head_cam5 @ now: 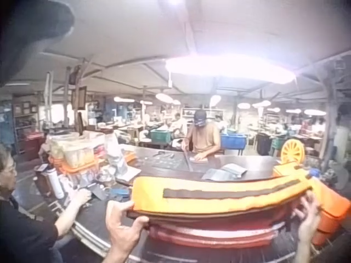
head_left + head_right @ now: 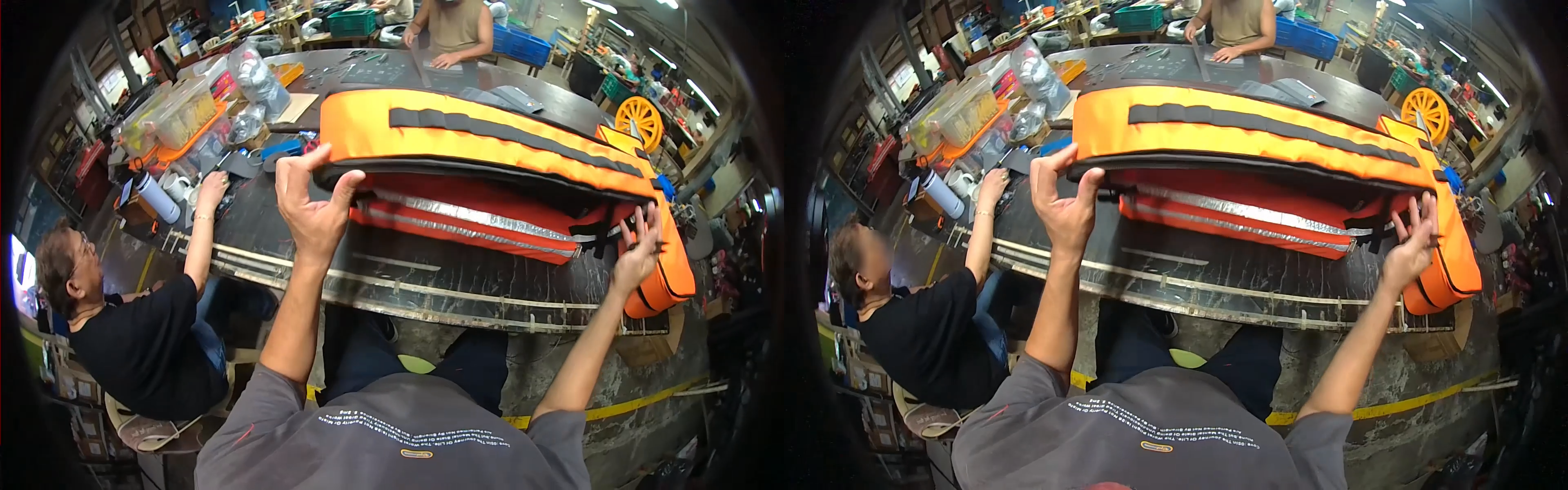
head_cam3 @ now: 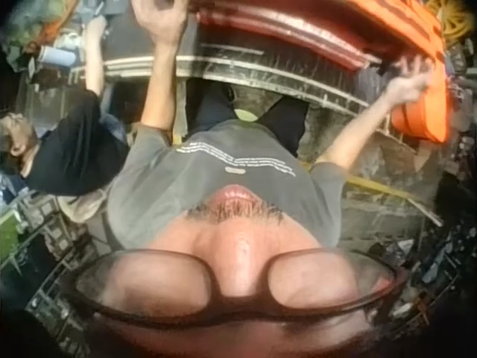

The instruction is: Inspected and trimmed loose threads from an orange trauma kit bag using small snips.

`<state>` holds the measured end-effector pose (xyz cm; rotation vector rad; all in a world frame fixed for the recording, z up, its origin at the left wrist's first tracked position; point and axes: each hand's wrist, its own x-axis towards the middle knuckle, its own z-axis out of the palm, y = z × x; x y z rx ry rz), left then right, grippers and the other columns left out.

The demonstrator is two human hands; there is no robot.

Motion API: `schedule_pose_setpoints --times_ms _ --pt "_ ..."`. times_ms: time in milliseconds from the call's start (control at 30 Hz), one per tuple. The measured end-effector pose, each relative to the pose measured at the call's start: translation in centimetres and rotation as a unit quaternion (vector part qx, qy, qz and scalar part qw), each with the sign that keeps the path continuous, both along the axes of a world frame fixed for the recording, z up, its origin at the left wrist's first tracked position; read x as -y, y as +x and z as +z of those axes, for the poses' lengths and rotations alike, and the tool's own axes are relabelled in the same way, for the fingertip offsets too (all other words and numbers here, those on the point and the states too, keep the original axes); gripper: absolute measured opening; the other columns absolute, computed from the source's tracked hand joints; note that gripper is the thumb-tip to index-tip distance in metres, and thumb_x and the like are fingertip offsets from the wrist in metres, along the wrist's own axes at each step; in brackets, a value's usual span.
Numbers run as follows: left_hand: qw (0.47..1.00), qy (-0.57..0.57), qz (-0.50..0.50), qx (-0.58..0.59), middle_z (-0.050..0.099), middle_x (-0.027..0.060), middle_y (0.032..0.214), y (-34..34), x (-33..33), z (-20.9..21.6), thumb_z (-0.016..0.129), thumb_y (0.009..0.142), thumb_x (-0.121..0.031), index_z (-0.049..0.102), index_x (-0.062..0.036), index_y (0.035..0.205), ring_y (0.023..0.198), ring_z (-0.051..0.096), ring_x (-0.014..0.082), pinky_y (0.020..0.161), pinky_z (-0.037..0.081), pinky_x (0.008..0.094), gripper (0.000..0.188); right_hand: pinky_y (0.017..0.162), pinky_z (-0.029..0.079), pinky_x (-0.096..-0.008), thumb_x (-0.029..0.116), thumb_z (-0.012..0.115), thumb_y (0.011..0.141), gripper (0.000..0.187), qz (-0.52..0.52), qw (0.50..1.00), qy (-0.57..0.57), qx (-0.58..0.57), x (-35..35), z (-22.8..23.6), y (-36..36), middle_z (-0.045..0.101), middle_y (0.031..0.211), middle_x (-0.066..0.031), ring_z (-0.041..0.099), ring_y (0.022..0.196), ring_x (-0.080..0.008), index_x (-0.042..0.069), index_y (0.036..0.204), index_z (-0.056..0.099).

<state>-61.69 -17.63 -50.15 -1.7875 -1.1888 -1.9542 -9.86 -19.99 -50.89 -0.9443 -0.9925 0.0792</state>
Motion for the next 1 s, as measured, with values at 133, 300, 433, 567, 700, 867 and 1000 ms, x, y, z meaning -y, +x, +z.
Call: schedule_pose_setpoints --times_ms 133,300,433,567,700,867,1000 --pt "0.995 0.035 -0.025 -0.090 0.063 0.0064 0.087 3.1 1.5 3.7 0.098 0.077 -0.017 0.078 -0.0082 0.092 0.083 0.059 0.0255 0.075 0.046 0.0388 0.026 0.075 0.058 -0.0246 0.023 0.043 0.121 0.040 -0.016 0.991 0.040 0.125 -2.2 5.2 -8.2 0.069 0.146 -0.0121 0.072 0.110 -0.0161 -0.001 0.148 0.063" --pt "0.981 -0.097 -0.040 -0.163 0.067 0.0124 0.087 3.0 -0.3 5.6 0.081 0.090 -0.012 0.074 -0.0032 0.090 0.084 0.065 0.0336 0.078 0.053 0.0428 0.011 0.083 0.057 -0.0403 0.023 0.081 0.098 0.040 0.012 0.910 0.006 0.414 -3.2 7.8 -17.3 0.073 0.105 -0.0145 0.071 0.092 -0.0312 0.007 0.135 0.075" --pt "0.968 -0.157 -0.036 -0.194 0.073 0.0140 0.085 2.5 -3.0 5.8 0.079 0.093 -0.013 0.075 -0.0028 0.093 0.079 0.071 0.0324 0.074 0.055 0.0417 0.011 0.084 0.057 -0.0453 0.035 0.091 0.084 0.049 0.024 0.825 -0.063 0.561 -6.5 6.3 -20.6 0.070 0.097 -0.0124 0.071 0.094 -0.0341 0.010 0.125 0.077" --pt "0.949 -0.210 -0.003 -0.236 0.076 0.0127 0.084 3.0 -4.1 5.7 0.079 0.094 -0.019 0.079 -0.0095 0.096 0.081 0.075 0.0330 0.074 0.058 0.0447 0.010 0.079 0.052 -0.0442 0.024 0.088 0.080 0.029 0.001 0.845 0.017 0.534 -9.7 2.4 -22.1 0.066 0.090 -0.0072 0.068 0.087 -0.0302 0.013 0.104 0.076" --pt "0.940 -0.223 0.000 -0.256 0.078 0.0113 0.087 3.7 -4.4 5.7 0.078 0.094 -0.022 0.083 -0.0164 0.106 0.084 0.076 0.0326 0.075 0.060 0.0460 0.014 0.088 0.049 -0.0423 0.009 0.079 0.078 0.027 -0.055 0.849 0.095 0.517 -10.4 0.3 -21.9 0.065 0.086 -0.0044 0.067 0.085 -0.0266 0.012 0.105 0.076" --pt "0.906 -0.161 -0.031 -0.390 0.072 0.0062 0.105 5.5 -5.3 7.7 0.078 0.093 -0.022 0.085 -0.0313 0.119 0.092 0.078 0.0321 0.075 0.062 0.0446 0.028 0.091 0.053 -0.0481 0.012 0.082 0.081 0.027 -0.022 0.869 0.128 0.477 -8.0 0.7 -21.8 0.066 0.085 -0.0078 0.069 0.084 -0.0302 0.012 0.108 0.081" --pt "0.860 -0.066 -0.029 -0.505 0.073 0.0073 0.105 7.0 -5.1 8.9 0.075 0.089 -0.013 0.080 -0.0135 0.100 0.091 0.078 0.0313 0.075 0.063 0.0423 0.012 0.079 0.052 -0.0446 0.003 0.079 0.078 0.026 0.006 0.872 0.093 0.481 -5.8 1.9 -21.8 0.060 0.081 -0.0113 0.064 0.079 -0.0332 0.006 0.104 0.079"
